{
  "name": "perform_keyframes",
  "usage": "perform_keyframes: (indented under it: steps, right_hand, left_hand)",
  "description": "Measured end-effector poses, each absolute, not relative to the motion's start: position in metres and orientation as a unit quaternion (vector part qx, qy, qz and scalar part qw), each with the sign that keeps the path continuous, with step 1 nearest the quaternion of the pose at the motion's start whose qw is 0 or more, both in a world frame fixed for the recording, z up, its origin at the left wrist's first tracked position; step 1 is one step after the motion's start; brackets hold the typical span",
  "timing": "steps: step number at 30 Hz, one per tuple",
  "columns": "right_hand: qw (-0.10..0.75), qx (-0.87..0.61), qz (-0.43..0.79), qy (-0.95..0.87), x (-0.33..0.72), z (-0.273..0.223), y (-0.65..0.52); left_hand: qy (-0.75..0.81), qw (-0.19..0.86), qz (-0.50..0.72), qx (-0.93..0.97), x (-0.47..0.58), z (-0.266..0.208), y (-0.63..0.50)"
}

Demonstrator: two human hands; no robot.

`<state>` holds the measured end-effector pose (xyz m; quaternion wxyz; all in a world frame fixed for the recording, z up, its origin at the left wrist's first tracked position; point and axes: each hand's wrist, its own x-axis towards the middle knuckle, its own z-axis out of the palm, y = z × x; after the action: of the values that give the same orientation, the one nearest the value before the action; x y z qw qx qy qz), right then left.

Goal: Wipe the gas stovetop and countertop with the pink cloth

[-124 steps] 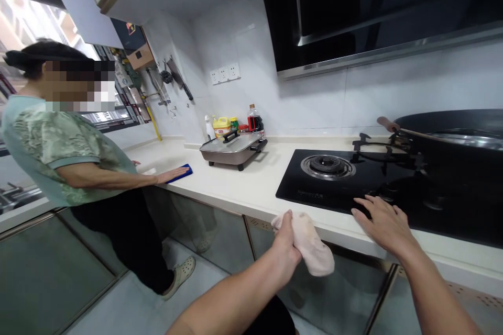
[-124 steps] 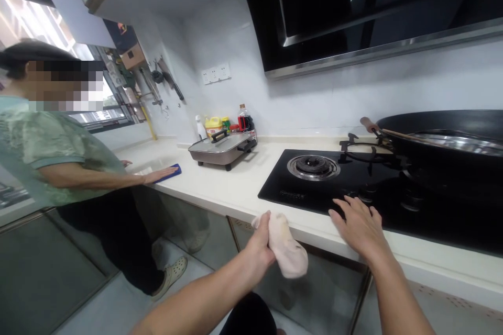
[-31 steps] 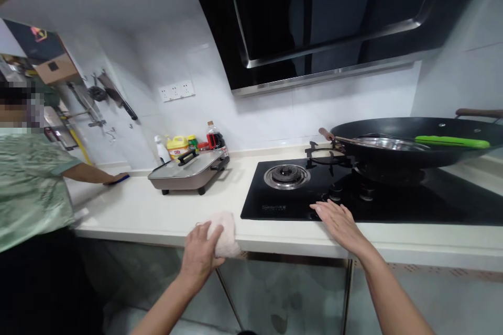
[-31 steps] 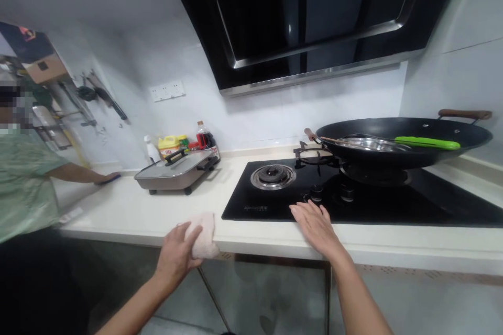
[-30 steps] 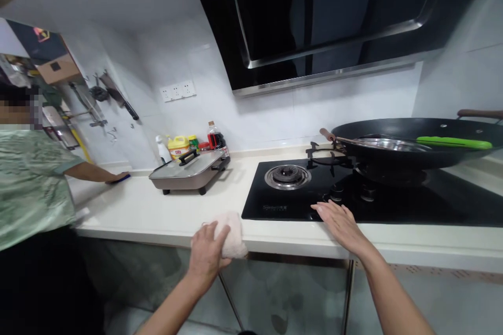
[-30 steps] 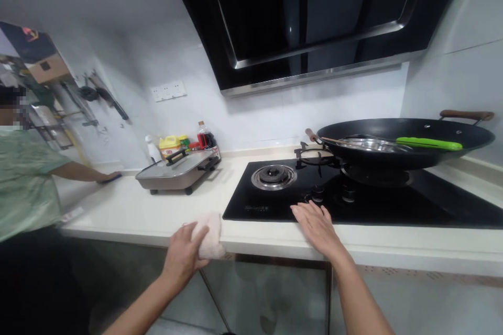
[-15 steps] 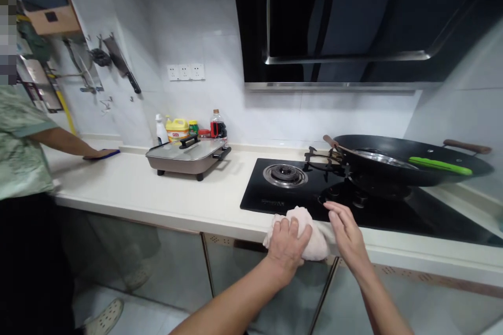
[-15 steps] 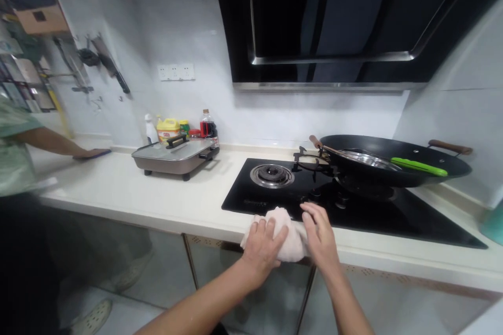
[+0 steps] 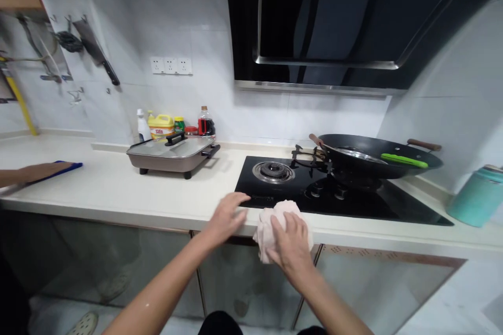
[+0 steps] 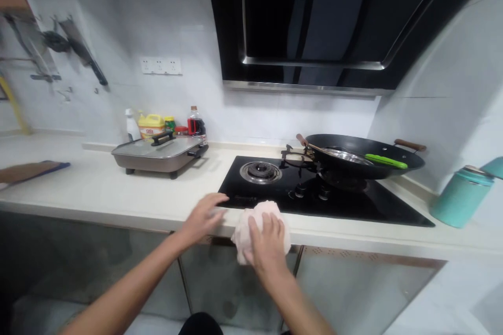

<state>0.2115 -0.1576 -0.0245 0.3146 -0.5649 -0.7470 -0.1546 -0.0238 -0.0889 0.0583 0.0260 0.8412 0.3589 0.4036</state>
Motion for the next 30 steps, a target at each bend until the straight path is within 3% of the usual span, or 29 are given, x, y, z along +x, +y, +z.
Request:
perform_keyframes:
  steps: [5,12,20,30]
  right_hand:
    - [0.278,-0.563,-0.154,-0.763,0.136,-0.035,-0.13]
    - [0.285,-0.497,-0.216,-0.791,0.133,-0.026,-0.124]
    - [0.334,-0.479,-0.237,-0.776,0.236,-0.032,-0.147]
    - [0.329,-0.467,-0.315,-0.758,0.465,-0.057,-0.183]
  left_hand:
    - [0.545,-0.067,0.378,0.746,-0.071,0.065,-0.037]
    - [0.652,-0.061,0.202,0.728,-0.08,0.044,-0.018]
    - [0.646,-0.042,0.164,0.744,-0.081,0.048,-0.02]
    - [0.642,-0.034,0.161,0.748,-0.078,0.054,-0.027]
